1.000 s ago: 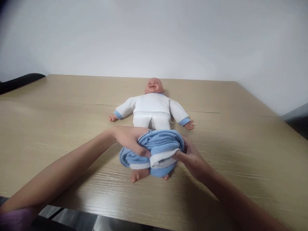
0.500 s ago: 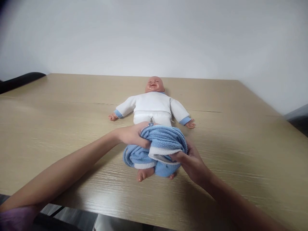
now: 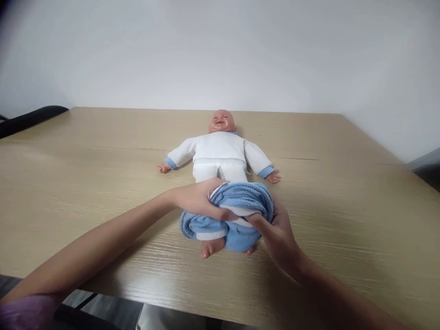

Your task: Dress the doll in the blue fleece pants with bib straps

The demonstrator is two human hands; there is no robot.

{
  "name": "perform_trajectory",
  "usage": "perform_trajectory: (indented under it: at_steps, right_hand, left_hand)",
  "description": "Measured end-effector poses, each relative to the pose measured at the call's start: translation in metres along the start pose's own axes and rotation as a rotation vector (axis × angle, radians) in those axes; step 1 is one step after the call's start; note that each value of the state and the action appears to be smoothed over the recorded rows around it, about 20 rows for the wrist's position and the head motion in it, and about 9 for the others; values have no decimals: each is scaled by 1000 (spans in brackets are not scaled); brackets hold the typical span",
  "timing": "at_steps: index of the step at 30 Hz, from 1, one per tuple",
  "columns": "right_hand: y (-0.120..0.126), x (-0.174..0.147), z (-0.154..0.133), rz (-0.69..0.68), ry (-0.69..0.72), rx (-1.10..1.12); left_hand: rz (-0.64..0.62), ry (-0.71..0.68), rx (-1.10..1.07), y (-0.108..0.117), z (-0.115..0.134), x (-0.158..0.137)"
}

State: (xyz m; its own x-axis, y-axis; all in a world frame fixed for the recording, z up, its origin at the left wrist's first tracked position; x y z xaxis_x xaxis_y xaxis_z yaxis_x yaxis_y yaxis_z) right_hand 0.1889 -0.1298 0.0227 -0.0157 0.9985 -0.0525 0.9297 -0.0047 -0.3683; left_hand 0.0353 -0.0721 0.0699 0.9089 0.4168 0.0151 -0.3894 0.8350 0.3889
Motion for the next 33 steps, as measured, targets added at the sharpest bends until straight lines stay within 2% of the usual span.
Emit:
perform_trajectory:
  at_steps: [4,8,11,17,22,29,31,33]
  right_hand:
    - [1,3,-14,77,49,-169]
    - [-3,-5,-20,123,26,-261]
    - [-6,-24,-14,134,-30,-252]
    - [3,-56,-2,134,-67,-333]
    - [10,-68,3,125,-47,-443]
    - [5,-84,18,116,-61,-440]
    - [8,-90,17,167,-28,-562]
    - [12,-97,12,259,33,-793]
  left_hand:
    - [117,-48,124,5,0,1]
    - [198,50,195,8,-1,0]
    - [213,115,214,6,2,-1]
    - [107,283,319,0,-2,-4]
    - [0,267,431,-7,-6,-3]
    - [-46,270,526,-10,-5,-5]
    - [-64,283,545,-12,-4,-6]
    - [-90,295,558,-14,-4,-8]
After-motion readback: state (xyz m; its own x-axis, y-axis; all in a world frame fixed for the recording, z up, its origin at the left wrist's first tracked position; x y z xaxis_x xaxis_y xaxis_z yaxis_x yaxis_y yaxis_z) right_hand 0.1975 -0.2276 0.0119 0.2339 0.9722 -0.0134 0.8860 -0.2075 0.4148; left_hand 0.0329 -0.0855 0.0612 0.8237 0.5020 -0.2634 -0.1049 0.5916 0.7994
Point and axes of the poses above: each hand's wrist, its own x-axis towards the middle knuckle, its own y-axis out of the back of the hand, z = x × y, the point moved 7 cm from there along x, towards the middle knuckle, and after that the axes turned 12 degrees about x, right-handed, at the moved point
